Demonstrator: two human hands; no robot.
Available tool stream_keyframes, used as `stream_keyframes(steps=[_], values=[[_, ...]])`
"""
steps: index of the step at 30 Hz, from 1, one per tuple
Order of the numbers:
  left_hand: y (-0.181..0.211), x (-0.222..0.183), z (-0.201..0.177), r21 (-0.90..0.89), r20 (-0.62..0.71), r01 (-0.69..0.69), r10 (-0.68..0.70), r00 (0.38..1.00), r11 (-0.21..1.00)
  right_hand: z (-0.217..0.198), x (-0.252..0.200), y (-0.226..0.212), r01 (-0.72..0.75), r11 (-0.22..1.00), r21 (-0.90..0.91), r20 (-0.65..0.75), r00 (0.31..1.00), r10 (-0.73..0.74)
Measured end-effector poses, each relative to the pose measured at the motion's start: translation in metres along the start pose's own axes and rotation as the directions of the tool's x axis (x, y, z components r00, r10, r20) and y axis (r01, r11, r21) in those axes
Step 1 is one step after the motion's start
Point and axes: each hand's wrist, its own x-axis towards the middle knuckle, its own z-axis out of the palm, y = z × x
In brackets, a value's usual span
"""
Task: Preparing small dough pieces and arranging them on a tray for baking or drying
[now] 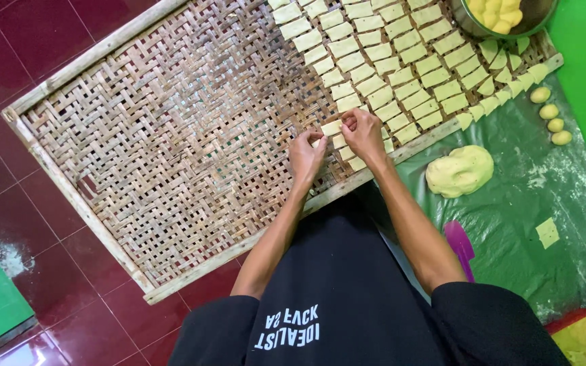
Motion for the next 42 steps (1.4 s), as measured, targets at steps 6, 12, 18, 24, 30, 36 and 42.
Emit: stream_keyframes(steps=[6,12,18,24,30,36,42], values=[[0.033,-0.013,-0.036,-0.24,0.052,0.017,-0.005,0.999,0.971,-0.028,-0.012,-0.031,-0.147,0.965,0.217,-0.083,0.982,0.169],[0.037,0.0,-0.035,-0.635,0.212,0.122,0.02,0.977,0.763,-0.024,-0.016,-0.045,-0.103,0.93,0.352,0.039,0.995,0.095],[0.03,0.001,-0.039,-0.651,0.18,0.116,0.005,0.984,0.75,-0.01,-0.01,-0.008,0.14,0.99,0.036,-0.012,0.99,-0.139],[0.019,0.007,-0.032,-0.729,0.197,0.159,-0.019,0.98,0.666,-0.028,-0.014,-0.042,-0.139,0.912,0.385,0.085,0.99,0.115],[0.015,0.027,-0.023,-0.733,0.203,0.168,-0.024,0.979,0.66,-0.035,-0.005,-0.07,-0.352,0.685,0.637,0.32,0.93,0.181],[0.025,0.039,-0.032,-0.46,0.116,0.076,-0.025,0.993,0.885,-0.038,0.017,-0.066,-0.217,0.851,0.478,0.245,0.964,0.108],[0.011,0.054,-0.003,-0.176,-0.022,-0.072,0.069,0.997,0.982,-0.001,0.042,-0.016,-0.069,0.99,0.126,0.164,0.985,0.047]])
